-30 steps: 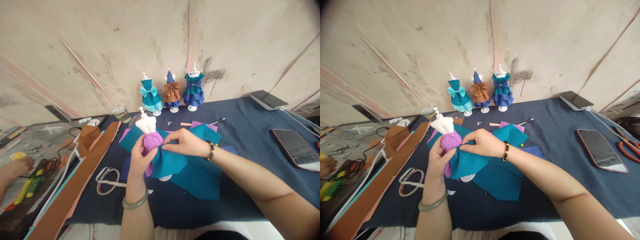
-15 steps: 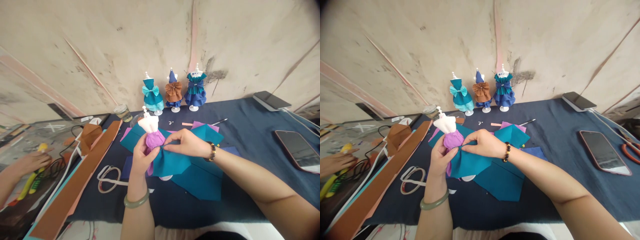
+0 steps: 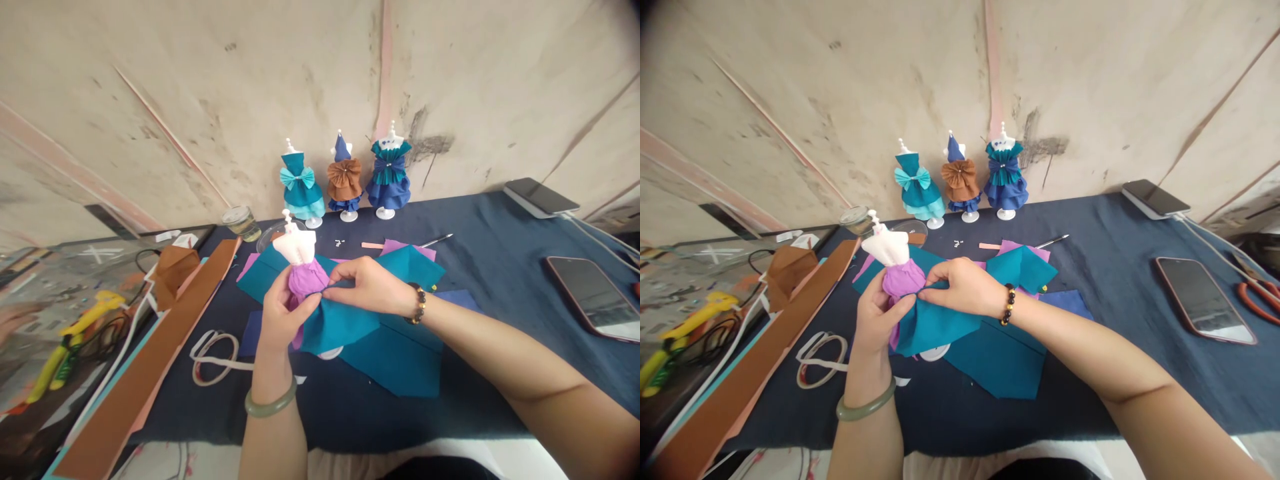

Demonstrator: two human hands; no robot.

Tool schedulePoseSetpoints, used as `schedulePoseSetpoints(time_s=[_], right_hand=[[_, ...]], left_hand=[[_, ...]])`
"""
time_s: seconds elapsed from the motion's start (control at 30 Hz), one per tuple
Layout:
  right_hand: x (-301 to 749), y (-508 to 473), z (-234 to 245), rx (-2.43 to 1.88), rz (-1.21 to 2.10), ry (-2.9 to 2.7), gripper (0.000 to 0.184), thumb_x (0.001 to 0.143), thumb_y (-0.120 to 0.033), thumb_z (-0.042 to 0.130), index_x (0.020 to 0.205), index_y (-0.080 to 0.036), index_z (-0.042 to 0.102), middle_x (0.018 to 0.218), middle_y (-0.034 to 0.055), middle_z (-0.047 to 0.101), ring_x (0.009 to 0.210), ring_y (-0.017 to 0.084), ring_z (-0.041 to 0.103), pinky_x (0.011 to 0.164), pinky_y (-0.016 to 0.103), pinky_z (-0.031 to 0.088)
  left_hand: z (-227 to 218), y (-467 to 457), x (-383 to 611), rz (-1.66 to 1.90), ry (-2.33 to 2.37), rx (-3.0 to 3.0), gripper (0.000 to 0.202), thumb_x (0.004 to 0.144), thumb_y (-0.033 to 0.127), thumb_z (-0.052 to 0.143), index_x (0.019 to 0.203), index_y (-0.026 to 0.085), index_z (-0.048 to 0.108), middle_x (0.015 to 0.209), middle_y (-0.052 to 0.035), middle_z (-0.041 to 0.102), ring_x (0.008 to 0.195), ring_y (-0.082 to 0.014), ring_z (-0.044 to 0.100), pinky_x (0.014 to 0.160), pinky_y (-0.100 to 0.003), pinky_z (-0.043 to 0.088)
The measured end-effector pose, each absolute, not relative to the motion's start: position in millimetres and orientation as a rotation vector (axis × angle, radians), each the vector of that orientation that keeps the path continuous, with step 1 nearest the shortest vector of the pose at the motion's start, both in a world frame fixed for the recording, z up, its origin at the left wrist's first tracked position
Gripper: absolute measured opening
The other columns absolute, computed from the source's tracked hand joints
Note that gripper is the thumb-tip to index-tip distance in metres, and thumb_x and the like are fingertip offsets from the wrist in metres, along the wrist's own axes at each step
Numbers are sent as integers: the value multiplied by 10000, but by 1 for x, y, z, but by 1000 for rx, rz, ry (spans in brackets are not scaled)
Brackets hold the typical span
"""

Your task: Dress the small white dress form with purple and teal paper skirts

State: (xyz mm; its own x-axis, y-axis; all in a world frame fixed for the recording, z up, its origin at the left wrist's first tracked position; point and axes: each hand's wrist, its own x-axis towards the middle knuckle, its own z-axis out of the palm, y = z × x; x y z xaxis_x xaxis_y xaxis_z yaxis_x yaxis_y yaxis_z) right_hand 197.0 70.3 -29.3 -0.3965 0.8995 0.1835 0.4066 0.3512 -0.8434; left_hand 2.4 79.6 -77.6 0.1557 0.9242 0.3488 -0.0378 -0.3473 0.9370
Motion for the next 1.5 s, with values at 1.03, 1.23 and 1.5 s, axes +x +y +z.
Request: schedulePoseSetpoints(time_s=[1.03, 1.23, 1.5], right_hand=[[203, 73, -25, -1006, 985, -2017, 165, 836, -290, 675, 778, -139, 704, 696, -4, 676, 629, 97, 556, 581, 208, 421], [201, 73, -28, -1042, 928, -2030, 161, 847, -282, 665, 758, -147, 669, 687, -13, 643, 616, 89, 526, 590, 219, 385], [200, 73, -28, -1031, 888, -2034, 143, 837, -254, 664, 742, -147, 651, 664, -22, 626, 611, 87, 529, 598, 218, 377]], left_hand=[[-86, 84, 1, 1426, 955, 1551, 452, 696, 343, 780, 1095, 167, 661, 945, -62, 730, 829, -200, 686, 808, -333, 558], [-85, 84, 2, 1426, 940, 1564, 467, 688, 340, 786, 1109, 175, 669, 946, -60, 735, 826, -199, 688, 784, -323, 565], [-86, 85, 1, 1430, 879, 1564, 544, 650, 402, 817, 1119, 176, 658, 1001, -88, 737, 898, -229, 697, 822, -348, 572]])
